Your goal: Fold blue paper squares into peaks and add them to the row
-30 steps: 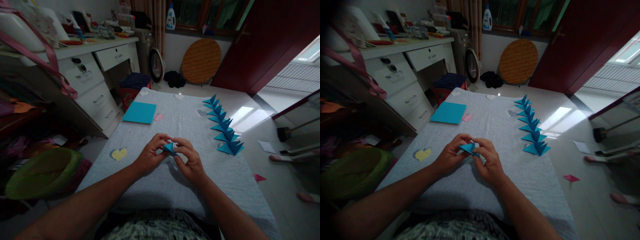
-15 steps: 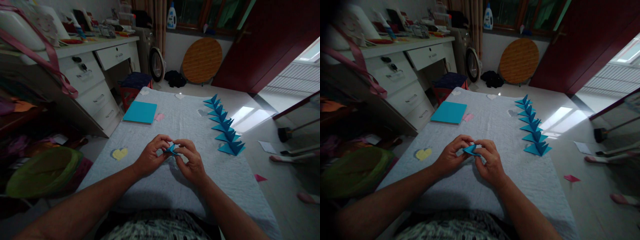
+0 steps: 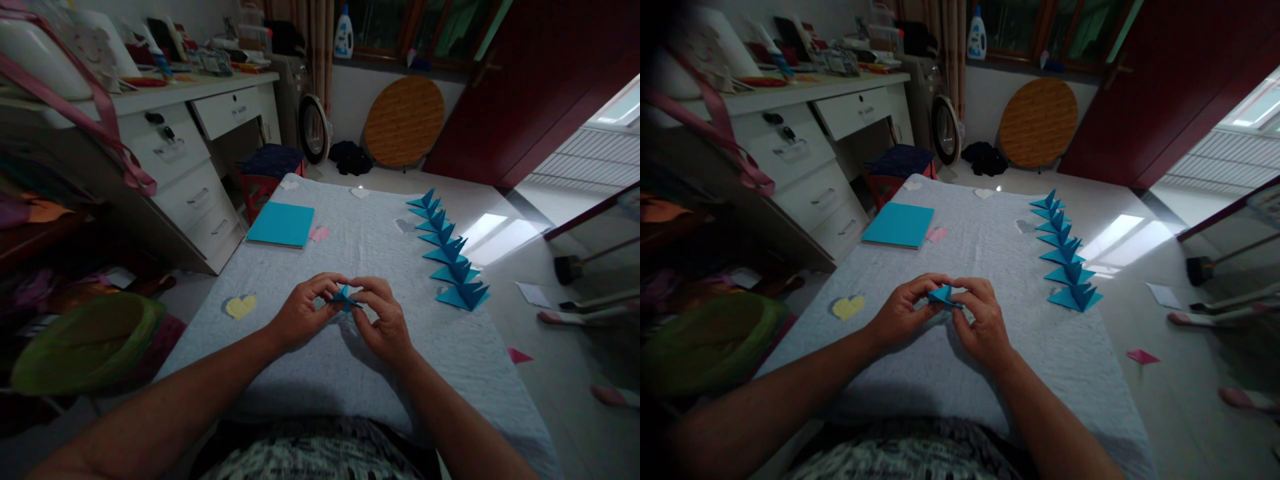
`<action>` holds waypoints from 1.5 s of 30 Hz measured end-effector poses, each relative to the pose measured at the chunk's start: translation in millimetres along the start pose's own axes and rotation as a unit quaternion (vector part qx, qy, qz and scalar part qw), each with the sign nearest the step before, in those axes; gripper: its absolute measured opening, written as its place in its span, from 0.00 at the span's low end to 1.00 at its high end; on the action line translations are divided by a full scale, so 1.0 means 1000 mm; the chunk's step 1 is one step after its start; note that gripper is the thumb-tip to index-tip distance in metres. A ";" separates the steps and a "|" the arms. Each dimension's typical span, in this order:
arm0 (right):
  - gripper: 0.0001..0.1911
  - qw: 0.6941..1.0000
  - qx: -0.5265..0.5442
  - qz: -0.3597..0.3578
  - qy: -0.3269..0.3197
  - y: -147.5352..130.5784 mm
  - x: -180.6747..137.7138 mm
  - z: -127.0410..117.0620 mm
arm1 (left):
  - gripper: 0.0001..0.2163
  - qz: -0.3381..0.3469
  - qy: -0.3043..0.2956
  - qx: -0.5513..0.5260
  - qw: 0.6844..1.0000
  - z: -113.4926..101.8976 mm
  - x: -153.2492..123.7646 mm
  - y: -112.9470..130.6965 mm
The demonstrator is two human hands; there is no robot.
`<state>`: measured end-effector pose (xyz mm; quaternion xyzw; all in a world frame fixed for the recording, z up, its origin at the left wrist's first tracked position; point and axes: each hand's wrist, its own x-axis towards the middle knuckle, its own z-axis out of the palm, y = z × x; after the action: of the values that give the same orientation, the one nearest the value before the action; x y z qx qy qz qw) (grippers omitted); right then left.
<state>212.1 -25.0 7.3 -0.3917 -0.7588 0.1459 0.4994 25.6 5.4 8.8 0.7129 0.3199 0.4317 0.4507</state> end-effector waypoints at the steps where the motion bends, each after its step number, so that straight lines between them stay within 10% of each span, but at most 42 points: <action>1: 0.12 1.000 0.000 -0.003 -0.002 0.000 0.000 0.000 | 0.02 0.001 0.002 -0.001 1.000 0.000 0.000 0.000; 45: 0.13 1.000 -0.025 -0.013 -0.002 -0.002 0.000 0.000 | 0.05 0.117 0.005 0.112 0.987 -0.002 -0.001 0.004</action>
<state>210.8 -26.4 8.6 -0.3941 -0.7683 0.1210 0.4897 24.1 3.9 12.5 0.7893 0.2829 0.4465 0.3123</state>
